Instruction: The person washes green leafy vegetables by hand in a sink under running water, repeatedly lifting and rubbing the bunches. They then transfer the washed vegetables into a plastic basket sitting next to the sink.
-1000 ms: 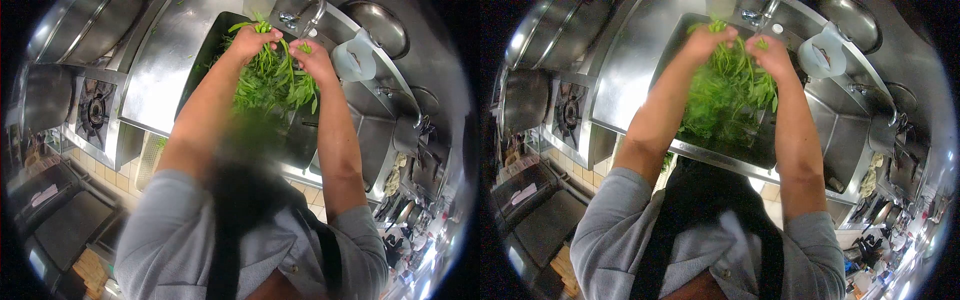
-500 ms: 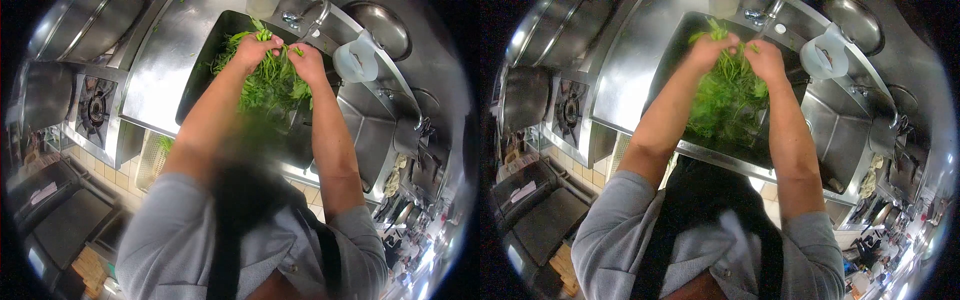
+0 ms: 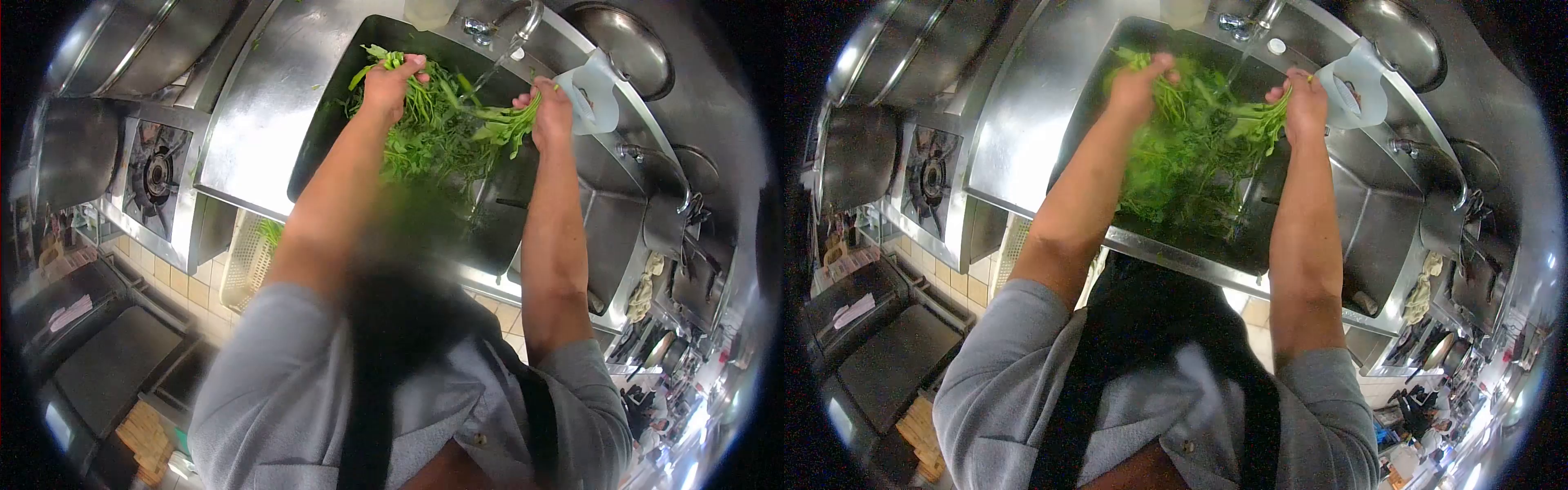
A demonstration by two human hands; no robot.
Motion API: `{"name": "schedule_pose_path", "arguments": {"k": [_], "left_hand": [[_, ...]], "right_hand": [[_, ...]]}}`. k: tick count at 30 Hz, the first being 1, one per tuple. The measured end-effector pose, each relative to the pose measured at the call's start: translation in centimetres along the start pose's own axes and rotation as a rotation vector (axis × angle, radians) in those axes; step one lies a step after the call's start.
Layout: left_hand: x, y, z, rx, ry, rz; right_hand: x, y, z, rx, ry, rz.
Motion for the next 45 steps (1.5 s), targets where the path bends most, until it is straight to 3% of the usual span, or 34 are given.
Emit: {"name": "schedule_pose_path", "arguments": {"k": [1,3,4,7,12,13,17,19,23,25,26,30,35,37,40,45], "left_hand": [[-0.1,0.1,-0.3,0.000,-0.002,-0.002],[-0.3,1.4,-1.3,0.099,-0.120,-0.070],[-0.1,2.3,-1.5,0.130,-0.185,-0.137],[0.2,4.7,-2.1,0.243,-0.294,-0.228],[1.3,6.7,-1.7,0.294,-0.177,-0.553],[1.3,6.8,-2.1,0.295,-0.180,-0.556],[1.8,6.5,-2.1,0.238,-0.128,-0.454],[1.9,6.4,-1.9,0.107,-0.114,-0.416],[3.1,6.8,-0.7,-0.119,-0.070,-0.457],[3.4,6.6,-0.3,-0.420,-0.064,-0.392],[1.3,6.1,-3.3,-0.312,-0.078,-0.436],[2.3,6.0,-2.1,-0.380,-0.058,-0.391],[2.2,5.4,-0.3,0.060,-0.120,-0.385],[0.6,5.1,-0.7,0.051,-0.112,-0.352],[0.8,6.2,0.7,-0.169,-0.047,-0.526],[-1.8,6.2,-1.5,-0.167,0.044,-0.428]], "right_hand": [[0.4,0.1,-0.3,0.001,0.000,0.002],[2.1,1.7,-0.6,0.512,0.043,-0.175],[2.8,2.5,0.3,0.571,0.071,-0.302],[3.8,4.2,3.6,0.798,-0.143,-0.474],[4.0,3.1,5.4,0.464,0.101,-0.281],[4.5,3.0,5.1,0.334,0.206,-0.236],[4.7,3.3,4.2,0.403,0.216,-0.298],[4.2,3.2,2.9,0.612,0.081,-0.283],[3.6,4.5,0.6,0.595,-0.087,-0.303],[2.7,4.4,0.8,0.680,-0.051,-0.327],[2.7,4.7,0.5,0.705,-0.055,-0.338],[2.7,5.0,1.3,0.609,0.036,-0.376],[2.1,4.7,1.8,0.606,0.110,-0.431],[2.1,4.7,2.0,0.658,0.135,-0.482],[1.4,5.4,1.7,0.745,-0.002,-0.530],[1.5,6.6,0.7,0.841,-0.156,-0.574]]}}
Point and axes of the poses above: each hand's wrist, its own x-axis away from the middle knuckle, its own y-axis out of the palm, z = x × y, the point moved 5 cm from there along -x, towards the middle knuckle, and after that the axes turned 5 degrees about -x, right-handed, at the moved point
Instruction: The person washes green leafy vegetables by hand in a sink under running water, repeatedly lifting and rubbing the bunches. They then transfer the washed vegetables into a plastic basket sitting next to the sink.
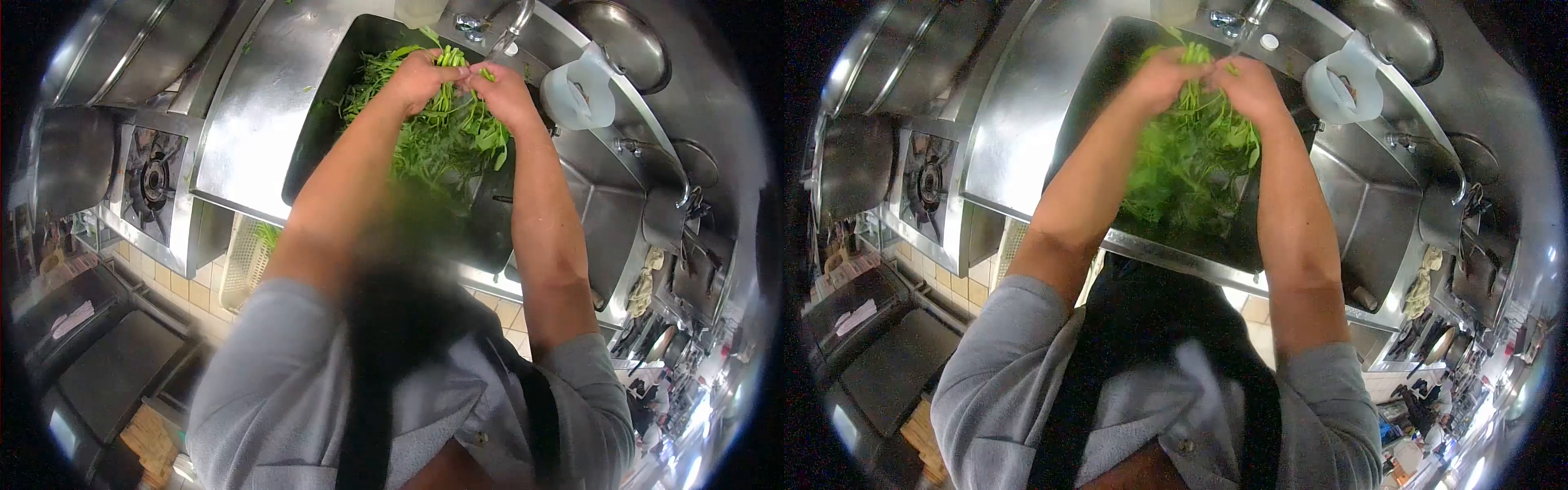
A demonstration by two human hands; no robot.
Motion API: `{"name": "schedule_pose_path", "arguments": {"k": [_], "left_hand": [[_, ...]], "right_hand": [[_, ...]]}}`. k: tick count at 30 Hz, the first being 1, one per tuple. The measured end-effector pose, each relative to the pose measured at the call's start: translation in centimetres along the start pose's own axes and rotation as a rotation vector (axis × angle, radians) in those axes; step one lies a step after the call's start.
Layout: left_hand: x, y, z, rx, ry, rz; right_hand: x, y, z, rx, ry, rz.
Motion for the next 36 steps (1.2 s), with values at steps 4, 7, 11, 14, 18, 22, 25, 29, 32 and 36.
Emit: {"name": "schedule_pose_path", "arguments": {"k": [4,7,11,14,18,22,25,29,32,36], "left_hand": [[1.4,0.9,2.1,-0.135,0.024,0.064],[3.1,1.6,4.7,-0.079,0.045,0.232],[1.4,-1.2,1.9,0.031,0.094,0.182],[2.7,-2.7,1.3,0.095,0.032,0.222],[7.8,-4.9,4.8,-0.148,-0.003,0.323],[9.0,-9.0,2.2,0.168,0.012,0.360],[10.9,-7.8,2.5,0.035,-0.107,0.408],[10.1,-5.2,-1.6,0.019,-0.046,0.321],[9.2,-2.6,-2.3,-0.014,-0.076,0.201],[7.7,0.0,-0.6,0.071,-0.068,0.142]], "right_hand": [[-0.5,0.5,0.3,-0.007,-0.007,0.067],[-0.5,0.1,1.5,-0.335,0.230,0.232],[-0.6,-2.2,4.4,-0.938,0.126,0.356],[0.2,-3.0,3.8,-1.122,0.105,0.410],[2.5,-3.6,4.8,-0.809,0.102,0.399],[4.9,-0.2,6.4,-0.395,0.259,0.167],[5.8,3.8,6.0,-0.315,0.325,0.030],[5.9,7.8,4.2,-0.267,0.207,-0.027],[5.2,7.6,2.8,-0.199,0.114,-0.019],[3.7,5.2,3.5,-0.115,-0.048,0.111]]}}
Point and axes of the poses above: each hand's wrist, its own x-axis away from the middle knuckle, its own y-axis out of the palm, z = x × y, the point moved 5 cm from there along -x, towards the middle knuckle, and after that the axes turned 5 degrees about -x, right-handed, at the moved point
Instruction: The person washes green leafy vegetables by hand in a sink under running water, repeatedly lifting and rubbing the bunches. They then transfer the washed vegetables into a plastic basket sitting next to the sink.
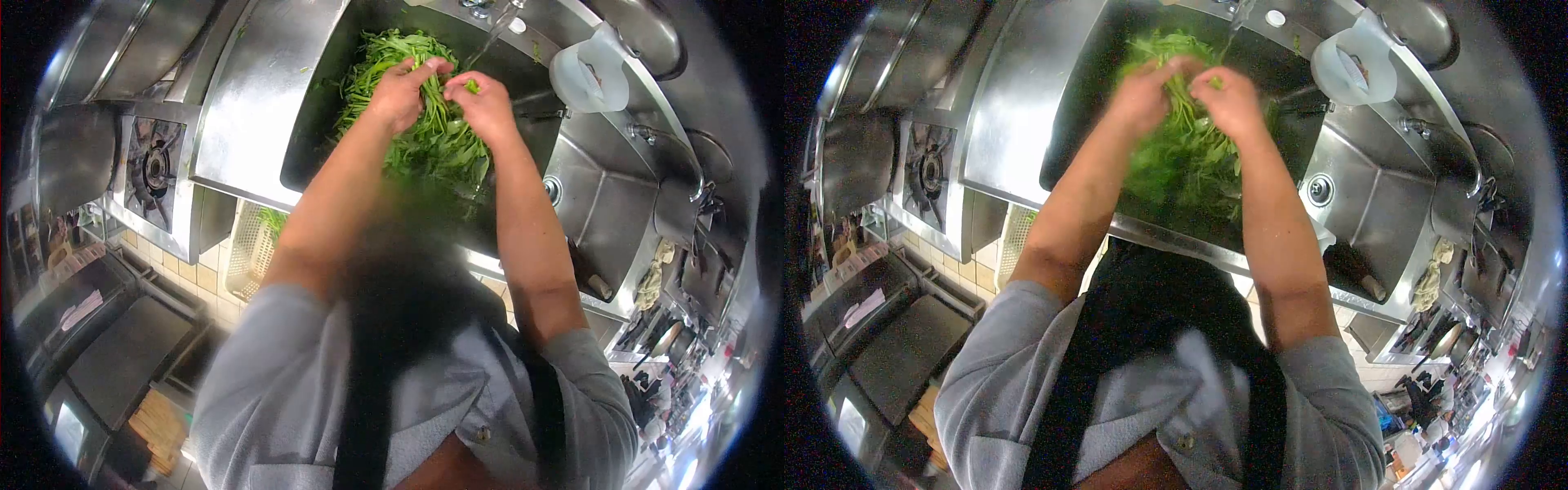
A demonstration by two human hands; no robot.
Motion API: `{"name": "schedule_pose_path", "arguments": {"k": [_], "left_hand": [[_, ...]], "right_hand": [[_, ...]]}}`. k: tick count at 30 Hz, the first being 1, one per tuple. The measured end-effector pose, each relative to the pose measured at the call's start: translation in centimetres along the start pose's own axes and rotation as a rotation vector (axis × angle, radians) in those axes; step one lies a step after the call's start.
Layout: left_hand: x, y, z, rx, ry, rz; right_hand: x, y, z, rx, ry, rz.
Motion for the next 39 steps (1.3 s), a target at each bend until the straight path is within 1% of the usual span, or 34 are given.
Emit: {"name": "schedule_pose_path", "arguments": {"k": [1,2,3,4,5,6,7,8,10,11,12,13,14,15,16,18,19,21,22,23,24,25,26,27,28,29,30,32,33,35,36,38,39], "left_hand": [[-0.4,0.4,0.2,0.084,0.030,-0.047],[-1.0,0.8,0.5,0.166,0.061,-0.093],[-1.6,1.1,0.4,0.229,0.067,-0.088],[-2.2,1.3,0.3,0.228,0.067,-0.093],[-2.7,1.5,-0.1,0.094,0.003,-0.097],[-3.0,1.9,-0.3,-0.042,-0.059,-0.101],[-3.2,2.6,-0.8,0.102,-0.150,-0.053],[-3.3,2.6,-0.6,0.099,-0.149,-0.055],[-2.5,3.3,0.5,-0.020,-0.325,-0.122],[-3.5,3.3,-0.6,0.025,-0.180,-0.157],[-3.5,3.5,-0.1,0.023,-0.178,-0.158],[-3.5,3.7,0.4,0.106,-0.172,-0.174],[-3.5,3.8,0.9,0.190,-0.165,-0.190],[-3.8,4.0,1.7,0.194,-0.133,-0.250],[-4.3,3.9,1.8,0.192,-0.131,-0.250],[-5.2,4.0,2.1,0.141,-0.106,-0.239],[-5.3,4.2,2.0,0.142,-0.103,-0.239],[-5.5,3.9,1.8,0.023,-0.107,-0.111],[-5.5,3.6,1.8,-0.036,-0.110,-0.047],[-5.5,3.6,1.9,-0.034,-0.109,-0.046],[-5.4,3.6,2.1,-0.130,-0.133,-0.058],[-5.3,3.6,2.3,-0.225,-0.156,-0.069],[-5.5,3.6,1.8,-0.224,-0.157,-0.067],[-5.5,3.7,1.6,-0.256,-0.087,-0.055],[-5.7,3.7,1.5,-0.287,-0.017,-0.044],[-6.0,3.9,1.4,-0.271,0.014,-0.172],[-5.5,4.3,2.0,-0.270,0.013,-0.172],[-4.1,4.3,3.2,-0.276,-0.056,-0.033],[-4.8,3.6,2.4,-0.276,-0.057,-0.029],[-6.5,2.1,0.7,-0.165,0.152,-0.111],[-6.4,1.6,0.3,-0.164,0.151,-0.109],[-6.4,-1.0,-0.5,-0.252,0.053,0.160],[-4.0,-0.5,1.8,-0.290,-0.025,0.189]], "right_hand": [[0.2,-1.0,0.2,-0.137,0.186,-0.026],[0.0,-1.5,-0.2,-0.136,0.185,-0.021],[-0.1,-1.9,-0.3,-0.164,0.188,-0.037],[-0.1,-2.2,-0.3,-0.191,0.190,-0.053],[-0.5,-2.3,-0.2,-0.033,0.112,-0.046],[-0.5,-2.4,-0.1,-0.033,0.114,-0.041],[-0.6,-2.3,-0.3,0.015,0.074,-0.052],[-0.7,-2.2,-0.5,0.062,0.033,-0.065],[-0.9,-2.5,-1.1,0.057,0.035,-0.047],[-1.4,-3.0,-0.4,0.056,0.059,0.039],[-1.8,-3.6,0.0,0.056,0.083,0.125],[-2.3,-4.1,0.6,-0.033,0.121,0.128],[-2.6,-4.6,0.9,-0.034,0.119,0.128],[-2.8,-4.9,0.7,-0.187,0.196,0.112],[-3.0,-5.1,0.4,-0.340,0.273,0.096],[-3.1,-5.6,-0.8,-0.373,0.269,0.104],[-3.2,-5.8,-1.4,-0.313,0.261,0.092],[-3.5,-5.9,-1.8,-0.253,0.249,0.078],[-3.6,-6.2,-1.9,-0.170,0.209,0.114],[-3.7,-6.5,-2.0,-0.086,0.169,0.151],[-4.0,-6.5,-1.9,-0.086,0.168,0.149],[-4.4,-6.8,-2.2,-0.058,0.105,0.210],[-4.6,-7.1,-2.3,-0.030,0.045,0.271],[-4.6,-7.1,-2.8,-0.030,0.048,0.270],[-4.9,-7.0,-3.4,0.103,0.063,0.194],[-5.0,-6.8,-3.8,0.234,0.077,0.118],[-5.1,-6.7,-3.4,0.234,0.079,0.118],[-5.6,-6.6,-2.3,-0.013,0.063,0.190],[-5.8,-6.6,-2.1,-0.014,0.063,0.187],[-5.7,-7.1,-1.2,-0.318,0.136,0.252],[-5.7,-7.4,-1.5,-0.318,0.137,0.250],[-5.9,-8.9,-2.7,-0.615,-0.023,0.315],[-5.6,-9.6,-3.8,-0.679,-0.035,0.330]]}}
Point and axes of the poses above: each hand's wrist, its own x-axis away from the middle knuckle, its own y-axis out of the palm, z = x × y, the point moved 5 cm from there along -x, towards the middle knuckle, and after that the axes turned 5 degrees about -x, right-handed, at the moved point
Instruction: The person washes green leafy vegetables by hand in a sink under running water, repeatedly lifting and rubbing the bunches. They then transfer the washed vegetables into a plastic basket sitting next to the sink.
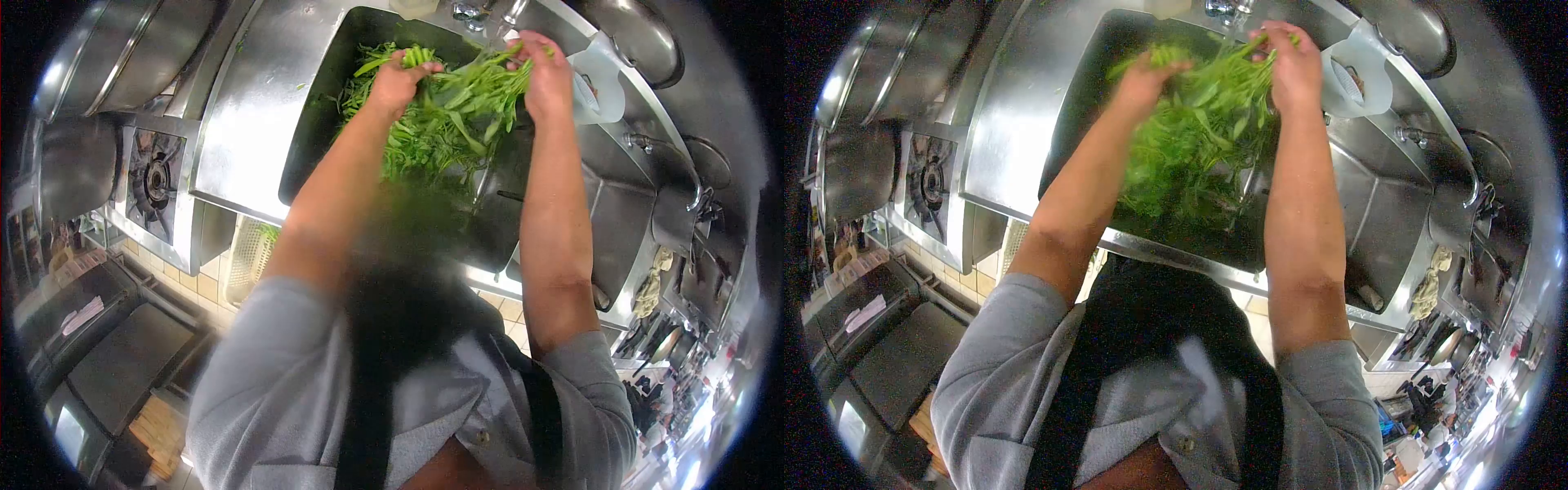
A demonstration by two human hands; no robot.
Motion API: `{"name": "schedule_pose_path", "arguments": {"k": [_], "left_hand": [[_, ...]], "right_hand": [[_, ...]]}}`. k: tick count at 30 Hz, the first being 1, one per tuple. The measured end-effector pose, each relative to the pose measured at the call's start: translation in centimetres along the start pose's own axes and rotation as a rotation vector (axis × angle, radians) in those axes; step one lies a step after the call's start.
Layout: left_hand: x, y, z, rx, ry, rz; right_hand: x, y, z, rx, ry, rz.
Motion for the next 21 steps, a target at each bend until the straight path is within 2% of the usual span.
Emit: {"name": "schedule_pose_path", "arguments": {"k": [1,3,5,7,8,9,11,12,13,15,18,20,21], "left_hand": [[-0.5,-0.7,-0.7,0.000,0.001,0.000],[-1.0,-1.5,-1.5,0.136,0.030,-0.043],[-0.6,-1.1,-0.7,0.164,0.041,-0.070],[1.8,0.0,3.3,-0.007,0.057,0.004],[-0.2,0.7,1.4,0.160,0.132,-0.149],[0.0,1.2,1.8,0.159,0.134,-0.149],[0.7,1.6,3.3,-0.120,0.205,0.011],[0.1,1.6,3.1,-0.117,0.227,-0.009],[-0.2,1.2,2.5,-0.117,0.228,-0.005],[-0.3,0.2,1.9,-0.582,0.243,-0.021],[-2.3,-3.0,-4.1,-0.572,0.219,-0.001],[-2.4,-3.6,-4.4,-0.536,0.192,0.036],[-1.3,-3.8,-2.3,-0.497,0.157,0.072]], "right_hand": [[-0.2,-0.1,-0.5,0.000,0.000,0.000],[-0.4,-0.7,-0.8,-0.199,0.038,0.037],[-0.7,-0.7,-0.1,-0.149,0.026,-0.034],[0.1,1.2,1.0,0.435,0.150,-0.175],[0.5,1.9,2.3,0.561,0.145,-0.145],[0.7,3.0,3.1,0.558,0.149,-0.293],[0.9,3.8,3.6,0.589,0.164,-0.344],[0.8,3.9,3.5,0.589,0.162,-0.347],[0.6,3.4,2.9,0.521,0.133,-0.265],[0.2,2.5,1.8,0.454,0.106,-0.182],[0.0,2.2,-1.3,0.360,0.077,-0.163],[-0.4,1.7,-1.2,0.327,0.105,-0.196],[-0.5,1.7,-0.8,0.292,0.136,-0.236]]}}
Point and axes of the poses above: each hand's wrist, its own x-axis away from the middle knuckle, its own y-axis out of the palm, z = x × y, the point moved 5 cm from there along -x, towards the middle knuckle, and after that the axes turned 5 degrees about -x, right-handed, at the moved point
